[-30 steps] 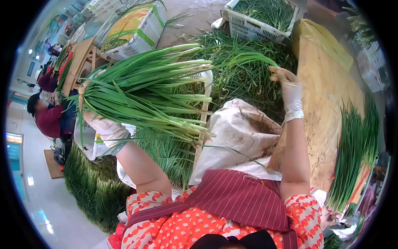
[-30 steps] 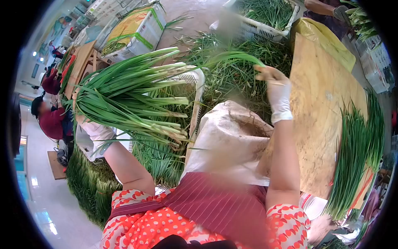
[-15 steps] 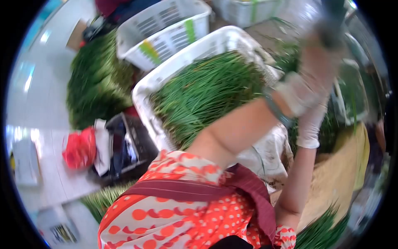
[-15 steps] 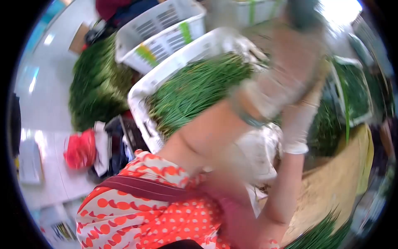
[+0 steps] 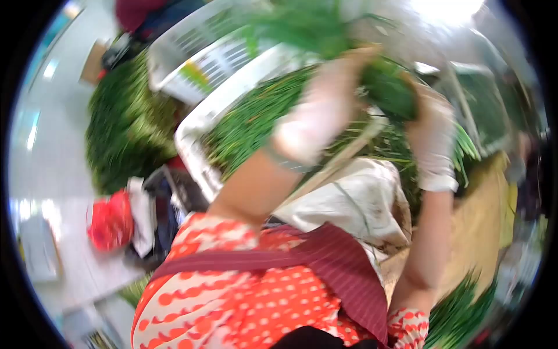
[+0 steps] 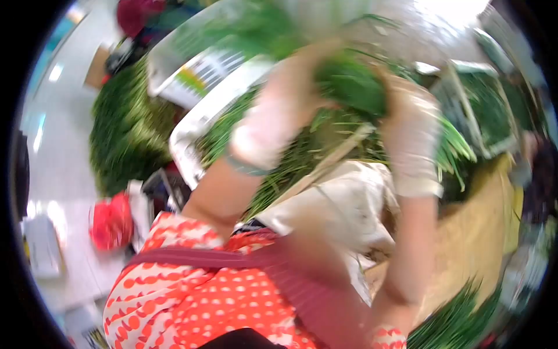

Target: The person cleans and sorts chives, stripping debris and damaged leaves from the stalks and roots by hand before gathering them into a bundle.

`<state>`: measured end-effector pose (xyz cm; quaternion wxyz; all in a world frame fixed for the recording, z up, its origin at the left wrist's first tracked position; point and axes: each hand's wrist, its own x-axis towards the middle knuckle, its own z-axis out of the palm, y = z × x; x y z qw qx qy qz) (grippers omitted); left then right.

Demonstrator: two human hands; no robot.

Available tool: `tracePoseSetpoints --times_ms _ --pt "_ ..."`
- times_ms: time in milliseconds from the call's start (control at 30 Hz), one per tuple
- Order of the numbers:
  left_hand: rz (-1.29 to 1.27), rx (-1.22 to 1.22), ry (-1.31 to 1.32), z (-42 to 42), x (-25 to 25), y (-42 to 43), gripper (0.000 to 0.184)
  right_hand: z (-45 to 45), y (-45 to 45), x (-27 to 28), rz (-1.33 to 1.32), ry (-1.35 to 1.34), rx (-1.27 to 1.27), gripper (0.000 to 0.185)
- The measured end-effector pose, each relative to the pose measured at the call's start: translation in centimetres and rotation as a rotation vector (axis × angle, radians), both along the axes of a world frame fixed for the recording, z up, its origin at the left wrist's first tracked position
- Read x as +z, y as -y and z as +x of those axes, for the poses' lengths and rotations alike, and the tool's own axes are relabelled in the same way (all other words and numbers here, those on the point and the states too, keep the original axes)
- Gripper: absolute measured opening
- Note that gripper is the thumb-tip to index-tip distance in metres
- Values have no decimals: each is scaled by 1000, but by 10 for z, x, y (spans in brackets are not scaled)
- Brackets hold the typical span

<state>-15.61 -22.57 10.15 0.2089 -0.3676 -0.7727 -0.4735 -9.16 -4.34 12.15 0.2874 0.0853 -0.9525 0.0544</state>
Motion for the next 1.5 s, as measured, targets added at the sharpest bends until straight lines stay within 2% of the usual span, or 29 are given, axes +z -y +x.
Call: tracePoseSetpoints --times_ms 33,67,100,167,200,233,267,367,433,500,567,633,700,767,800,833,867,900,967,1033,1100,1133,1167,1200,1233,1267,1300,1367,1500 --pt "-44 70 410 19 17 3 67 -6 -1 -12 -6 14 31 58" --pt "538 -347 1048 4 -10 4 47 0 18 -10 241 75 -164 66" --pt "1300 -452 1639 -10 -38 4 35 1 29 -18 500 139 -305 71" --pt "1263 -110 1474 -4 -42 4 38 16 39 -30 347 68 -323 71" --pt "1326 -316 1475 -15 -69 15 40 28 35 -36 211 -12 -272 71" --pt "1397 -320 1448 -22 -81 17 43 42 28 -45 214 -22 -326 71" --pt "1515 -605 1553 -36 -99 31 43 58 22 -53 176 -106 -332 65" --pt "1383 -559 1478 -30 -80 29 37 100 -7 -52 -137 -163 -450 69" --pt "1337 -588 1483 -36 -84 31 39 118 -35 -71 -448 -304 -535 72" --pt "1401 -572 1432 -37 -77 24 40 132 -55 -84 -797 -290 -317 56" --pt "1419 -592 1444 -36 -71 17 38 133 -46 -54 -1486 -157 -70 46" --pt "1537 -734 1485 -37 -65 13 25 132 -46 -50 -1402 202 -142 35" --pt "1562 -647 1504 -34 -56 9 22 136 -40 -38 -1644 266 -147 25" --pt "1413 -904 1470 -37 -57 16 24 139 -44 -36 -1263 -61 -135 20" --pt "1407 -902 1471 -40 -57 17 24 145 -51 -29 -1525 -188 -178 21" --pt "1507 -652 1469 -43 -53 14 23 152 -60 -17 -1645 -316 -225 24" --pt "1590 -399 1453 -45 -51 14 23 155 -82 -36 -1557 -397 -524 24" --pt "1584 -401 1458 -49 -52 16 23 151 -102 -56 -1433 -541 -561 22" --pt "1689 -527 1686 -61 -52 19 22 157 -125 -83 -1290 -471 -728 15" --pt "1654 -554 1737 -69 -51 15 20 155 -131 -95 -475 -396 -1037 26" --pt "1634 -530 1635 -72 -56 13 18 138 -118 -80 -468 -410 -749 43" --pt "1647 -547 1686 -68 -47 8 17 125 -100 -68 -659 -353 -536 58" --pt "1643 -548 1688 -68 -48 5 17 116 -73 -41 -1349 -140 -247 84" --pt "1618 -560 1685 -69 -50 2 17 107 -57 -23 -1560 42 -80 104" --pt "1593 -575 1680 -69 -50 -1 17 94 -48 -24 -1627 153 -25 108" --pt "1588 -587 1719 -62 -44 -7 17 76 -41 -30 -1516 191 -90 104" --pt "1583 -595 1717 -56 -40 -13 17 66 -34 -38 -1647 83 154 77" --pt "1568 -466 1596 -47 -34 -18 17 64 -34 -39 -1813 232 270 38" --pt "1597 -537 1670 -55 -40 -9 21 119 -50 -23 -1648 253 186 25"
